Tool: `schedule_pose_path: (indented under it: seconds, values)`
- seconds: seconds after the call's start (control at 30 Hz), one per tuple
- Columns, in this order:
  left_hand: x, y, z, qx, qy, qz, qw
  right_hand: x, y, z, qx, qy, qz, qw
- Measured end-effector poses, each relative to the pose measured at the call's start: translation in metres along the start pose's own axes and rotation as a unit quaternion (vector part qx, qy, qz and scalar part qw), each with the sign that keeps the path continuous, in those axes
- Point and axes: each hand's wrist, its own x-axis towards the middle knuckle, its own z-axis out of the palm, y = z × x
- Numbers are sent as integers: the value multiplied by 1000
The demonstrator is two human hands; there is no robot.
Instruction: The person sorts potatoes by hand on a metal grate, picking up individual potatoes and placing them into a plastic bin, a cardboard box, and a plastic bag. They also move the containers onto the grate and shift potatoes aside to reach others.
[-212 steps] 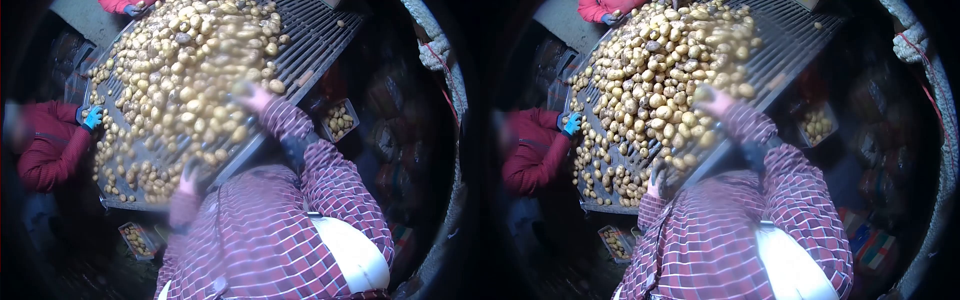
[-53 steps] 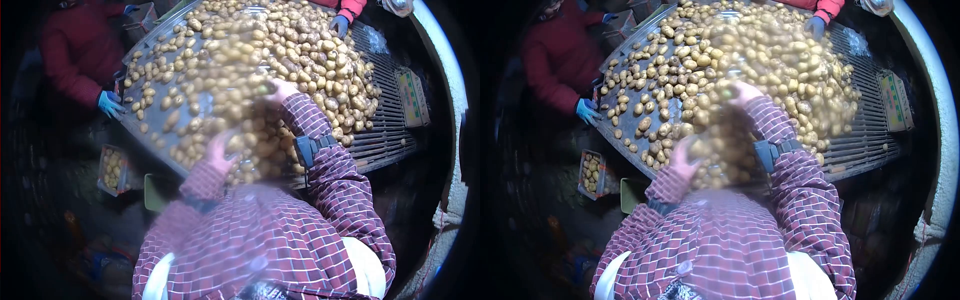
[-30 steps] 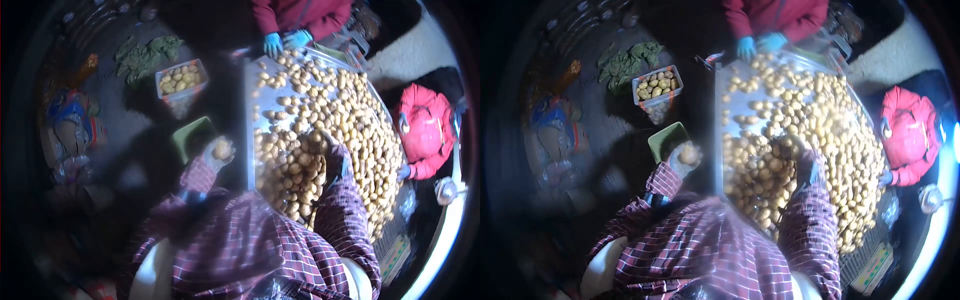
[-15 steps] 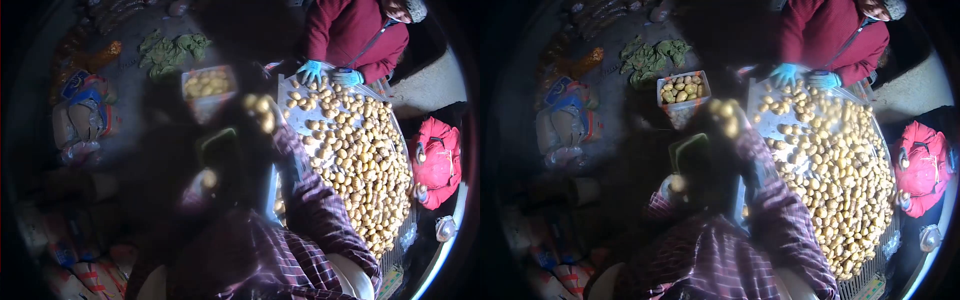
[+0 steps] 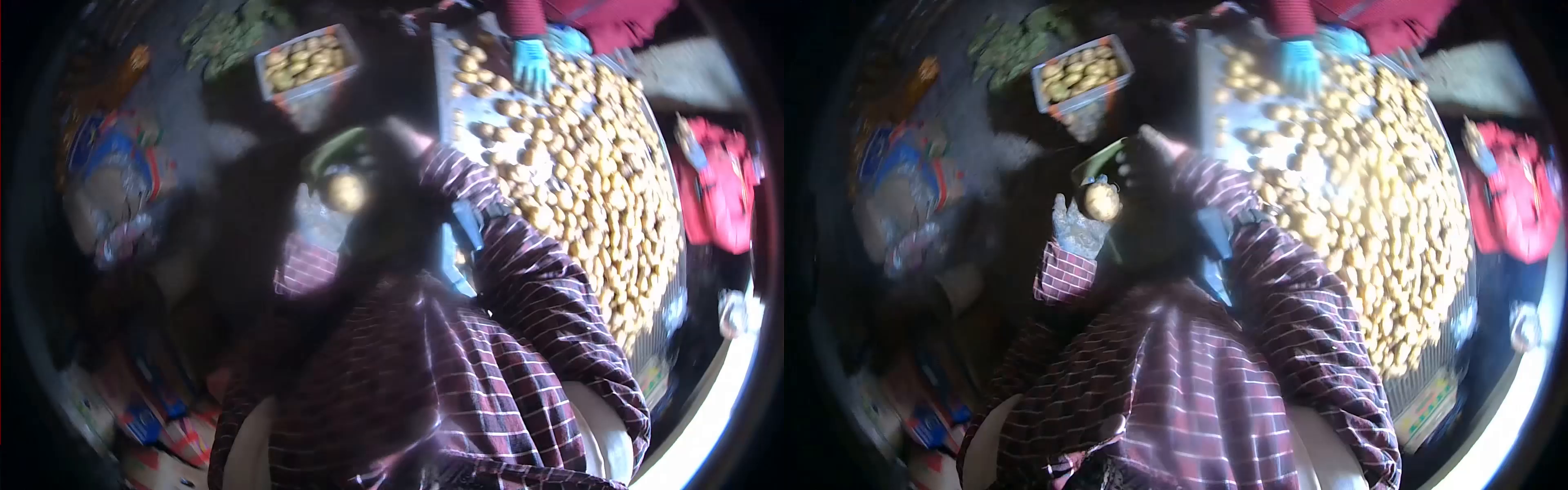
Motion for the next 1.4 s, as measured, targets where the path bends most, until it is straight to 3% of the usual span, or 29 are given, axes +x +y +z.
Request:
schedule_pose_path:
  seconds: [0.03,0.07,0.13,0.17,0.2,0.23,0.3,0.33,0.37,0.4,0.43,0.5,0.53,0.57,0.6,0.63,0.67,0.7,0.77,0.8,0.83,0.93,0.97,1.03,1.1,1.17,1.2,1.33,1.4]
  values:
    - [-5,-10,28,41,-39,-19,998,-23,17,0,18,-13,-33,999]
    - [-2,-17,44,15,-87,-95,992,-46,27,-2,48,-9,-73,996]
    - [4,-44,59,155,-76,-77,982,-95,18,-21,195,59,-103,974]
    - [7,-56,62,189,-103,-86,973,-124,0,-28,538,59,106,834]
    - [10,-70,66,204,-126,-104,965,-159,-20,-37,527,90,55,843]
    - [26,-80,56,123,-233,-177,948,-188,-16,-64,498,141,89,851]
    - [60,-108,33,246,-281,-183,909,-263,-55,-79,493,204,13,846]
    - [52,-130,49,374,-273,-122,878,-301,-59,-90,399,237,-30,885]
    - [46,-150,64,490,-268,-52,828,-340,-64,-95,387,294,-40,873]
    - [55,-170,59,549,-291,-12,783,-386,-71,-96,385,368,-42,845]
    - [53,-189,72,556,-269,-55,784,-433,-76,-92,387,447,-33,806]
    - [5,-238,101,724,-299,62,618,-531,-84,-74,411,589,-7,696]
    - [25,-256,85,719,-346,62,600,-583,-38,-79,418,575,-103,695]
    - [43,-274,72,710,-395,66,579,-611,-39,-52,390,657,-149,628]
    - [49,-294,77,722,-424,40,546,-648,-17,-38,418,675,-219,567]
    - [47,-314,82,732,-452,18,510,-698,17,-15,446,614,-301,578]
    - [27,-331,105,737,-451,-23,503,-718,16,19,459,667,-287,512]
    - [65,-350,84,688,-558,10,464,-737,43,50,418,800,-236,360]
    - [5,-390,99,727,-531,-4,435,-760,80,113,440,806,-271,291]
    - [17,-408,85,686,-587,-9,430,-763,103,147,469,803,-292,222]
    - [-5,-421,90,664,-613,-38,426,-774,140,180,503,788,-297,194]
    - [-4,-460,77,615,-748,145,203,-742,216,256,490,805,-329,-59]
    - [-13,-463,80,621,-741,103,233,-722,224,283,493,799,-328,-106]
    - [-7,-475,68,602,-758,197,153,-693,251,317,514,773,-331,-171]
    - [-14,-476,66,646,-725,236,37,-672,271,345,528,752,-332,-215]
    - [-26,-477,70,554,-761,315,119,-663,289,362,536,738,-330,-244]
    - [-25,-474,68,583,-741,321,88,-668,293,367,538,736,-326,-250]
    - [-27,-461,78,621,-736,262,58,-715,276,358,536,763,-285,-222]
    - [-34,-455,82,661,-711,236,37,-745,253,325,499,822,-231,-149]
